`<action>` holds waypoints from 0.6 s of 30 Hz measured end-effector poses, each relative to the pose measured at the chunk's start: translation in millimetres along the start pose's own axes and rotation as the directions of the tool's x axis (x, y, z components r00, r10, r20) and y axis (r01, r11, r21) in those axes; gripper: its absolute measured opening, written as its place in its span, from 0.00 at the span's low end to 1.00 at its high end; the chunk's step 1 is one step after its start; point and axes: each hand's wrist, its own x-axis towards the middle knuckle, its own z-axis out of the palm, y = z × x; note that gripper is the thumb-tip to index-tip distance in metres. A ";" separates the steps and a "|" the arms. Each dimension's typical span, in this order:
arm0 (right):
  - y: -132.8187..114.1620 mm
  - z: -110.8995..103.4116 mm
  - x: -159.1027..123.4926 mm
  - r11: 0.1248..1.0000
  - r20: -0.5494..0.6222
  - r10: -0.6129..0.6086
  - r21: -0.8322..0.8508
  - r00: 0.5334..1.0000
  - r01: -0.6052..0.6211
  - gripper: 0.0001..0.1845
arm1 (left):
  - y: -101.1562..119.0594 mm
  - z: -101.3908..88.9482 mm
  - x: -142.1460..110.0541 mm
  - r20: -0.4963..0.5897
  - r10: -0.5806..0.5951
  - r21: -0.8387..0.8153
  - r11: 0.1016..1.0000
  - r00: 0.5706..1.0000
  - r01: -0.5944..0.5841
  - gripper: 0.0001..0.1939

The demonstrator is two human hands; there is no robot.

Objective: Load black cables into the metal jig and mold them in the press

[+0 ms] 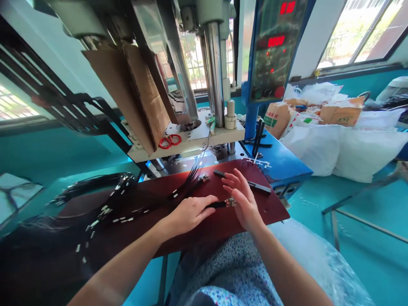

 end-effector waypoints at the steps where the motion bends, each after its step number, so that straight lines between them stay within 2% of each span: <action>1: -2.7 -3.0 3.4 0.997 -0.006 -0.004 -0.073 1.000 0.004 0.21 | 0.4 2.9 2.6 0.003 -0.020 0.040 0.999 1.000 0.020 0.14; 4: -3.9 -1.7 11.8 0.963 0.002 0.084 -0.259 0.996 -0.081 0.16 | 5.6 10.6 13.3 -0.017 -0.056 0.117 0.991 0.998 0.058 0.14; 7: 2.0 8.1 17.9 0.946 -0.036 0.158 -0.279 0.987 -0.162 0.18 | 11.7 18.3 28.6 -0.061 -0.019 0.055 0.998 0.998 0.022 0.13; 10: 4.3 10.4 25.5 0.919 -0.031 0.193 -0.346 0.981 -0.191 0.19 | 7.6 25.6 45.4 -0.054 0.010 -0.231 0.973 0.999 -0.022 0.09; 11: 2.8 6.7 28.8 0.896 -0.011 0.207 -0.400 0.978 -0.194 0.20 | 3.3 27.6 50.2 -0.021 -0.006 -0.385 0.923 1.000 -0.003 0.08; 13: -3.5 -8.9 35.3 0.810 0.011 0.197 -0.565 0.980 -0.157 0.22 | -7.6 30.6 57.2 0.071 -0.048 -0.689 0.720 0.996 0.083 0.10; 14: -7.8 -20.2 37.9 0.727 0.023 0.167 -0.678 0.986 -0.107 0.22 | -13.1 31.4 59.3 0.116 -0.066 -0.794 0.593 0.991 0.132 0.12; 15: -12.4 -32.7 39.4 0.599 0.035 0.126 -0.799 0.991 -0.048 0.22 | -18.0 31.7 60.6 0.149 -0.079 -0.861 0.479 0.986 0.169 0.13; 16: -16.9 -45.5 39.6 0.420 0.059 0.091 -0.907 0.994 0.015 0.22 | -21.8 31.5 61.1 0.170 -0.081 -0.901 0.392 0.982 0.188 0.14; 18: -24.7 -67.4 36.3 -0.022 0.101 0.120 -0.994 0.988 0.104 0.22 | -25.8 29.7 61.0 0.191 -0.058 -0.933 0.300 0.980 0.200 0.15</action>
